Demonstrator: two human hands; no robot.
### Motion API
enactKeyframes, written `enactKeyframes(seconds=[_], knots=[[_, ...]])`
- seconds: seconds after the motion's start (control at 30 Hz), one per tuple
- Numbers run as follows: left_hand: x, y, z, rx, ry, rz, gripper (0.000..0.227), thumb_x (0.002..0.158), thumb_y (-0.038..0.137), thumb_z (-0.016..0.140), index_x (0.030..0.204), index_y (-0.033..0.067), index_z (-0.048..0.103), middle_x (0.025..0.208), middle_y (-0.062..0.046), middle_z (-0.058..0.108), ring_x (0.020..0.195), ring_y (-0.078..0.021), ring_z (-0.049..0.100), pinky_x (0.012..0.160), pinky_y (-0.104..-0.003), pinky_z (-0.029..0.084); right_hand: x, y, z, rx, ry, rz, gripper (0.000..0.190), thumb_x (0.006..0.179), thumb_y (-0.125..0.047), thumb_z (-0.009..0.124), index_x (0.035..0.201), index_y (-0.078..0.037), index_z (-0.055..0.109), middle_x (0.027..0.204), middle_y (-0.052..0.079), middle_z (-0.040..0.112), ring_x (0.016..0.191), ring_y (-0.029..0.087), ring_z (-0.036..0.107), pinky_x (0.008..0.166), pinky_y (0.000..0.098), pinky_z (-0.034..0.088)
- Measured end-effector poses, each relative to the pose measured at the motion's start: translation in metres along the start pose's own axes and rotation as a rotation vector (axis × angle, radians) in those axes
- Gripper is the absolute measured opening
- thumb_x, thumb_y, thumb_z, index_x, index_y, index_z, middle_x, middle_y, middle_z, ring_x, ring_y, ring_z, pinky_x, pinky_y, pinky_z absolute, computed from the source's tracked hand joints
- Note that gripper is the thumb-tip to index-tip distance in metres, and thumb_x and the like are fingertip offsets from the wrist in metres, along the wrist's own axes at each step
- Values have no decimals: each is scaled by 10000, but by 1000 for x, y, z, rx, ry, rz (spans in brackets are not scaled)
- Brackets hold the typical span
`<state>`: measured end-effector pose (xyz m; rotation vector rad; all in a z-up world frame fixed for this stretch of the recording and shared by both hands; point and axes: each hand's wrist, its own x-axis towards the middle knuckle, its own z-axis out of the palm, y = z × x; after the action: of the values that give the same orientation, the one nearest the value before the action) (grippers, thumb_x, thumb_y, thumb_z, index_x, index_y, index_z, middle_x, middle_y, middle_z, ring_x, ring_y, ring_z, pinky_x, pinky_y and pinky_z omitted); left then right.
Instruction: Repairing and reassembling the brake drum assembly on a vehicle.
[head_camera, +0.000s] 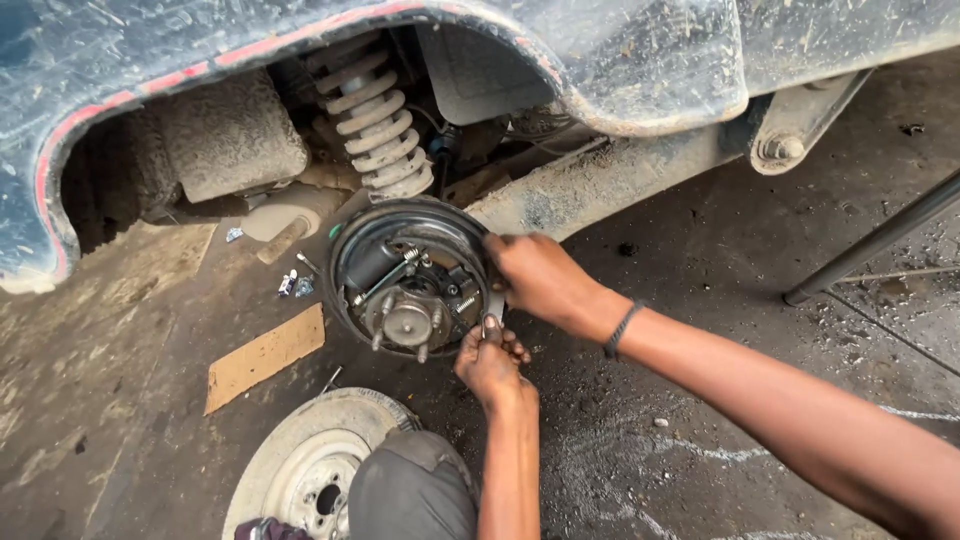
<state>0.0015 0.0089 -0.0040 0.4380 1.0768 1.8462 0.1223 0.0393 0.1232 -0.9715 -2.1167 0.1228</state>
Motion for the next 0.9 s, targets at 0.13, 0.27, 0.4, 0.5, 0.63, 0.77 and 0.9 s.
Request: enactKeyframes(seconds=[0.13,0.27,0.4,0.5,0.63,0.77,0.9], knots=[[2,0,0,39,-21,38,156,954,123,673,837,33,622,611,-78,588,443,-159,515,390,-309,405,1,9,-8,24,40,-13,426,679,-33,785,1054,54,603,876,260,698,803,458,701,706,494,566],[-8,2,10,83,-81,22,188,977,137,646,835,28,587,628,-70,604,455,-162,543,403,-311,427,6,12,-22,74,-55,25,316,695,-39,777,968,22,631,801,237,695,769,437,705,674,480,568],[-4,-4,3,80,-25,60,167,974,124,614,844,22,597,616,-92,616,457,-170,548,403,-323,446,8,17,-1,26,-66,-60,280,682,-47,779,926,5,652,774,230,695,762,439,700,665,487,562],[-10,-14,-2,45,4,42,177,994,132,624,852,30,596,614,-76,593,465,-146,518,404,-306,420,7,10,2,-5,-100,-49,318,677,-68,785,953,10,647,759,237,687,757,446,694,670,496,556],[-14,-5,11,53,30,63,154,986,124,624,856,46,598,618,-71,603,461,-144,515,401,-307,405,11,6,-4,12,-105,-29,326,700,-62,763,991,12,638,765,217,696,761,431,704,672,493,557],[-15,-2,22,23,66,2,162,977,128,629,844,40,601,608,-69,602,454,-146,518,398,-305,405,12,10,-1,12,-37,-29,353,679,-36,754,1003,23,626,835,224,697,788,438,704,690,491,562],[-21,0,14,-32,-6,49,199,981,128,642,820,21,594,600,-63,587,449,-140,502,391,-295,391,9,1,-1,29,-20,-8,389,657,-35,768,1012,24,622,887,238,695,807,451,697,703,499,560]])
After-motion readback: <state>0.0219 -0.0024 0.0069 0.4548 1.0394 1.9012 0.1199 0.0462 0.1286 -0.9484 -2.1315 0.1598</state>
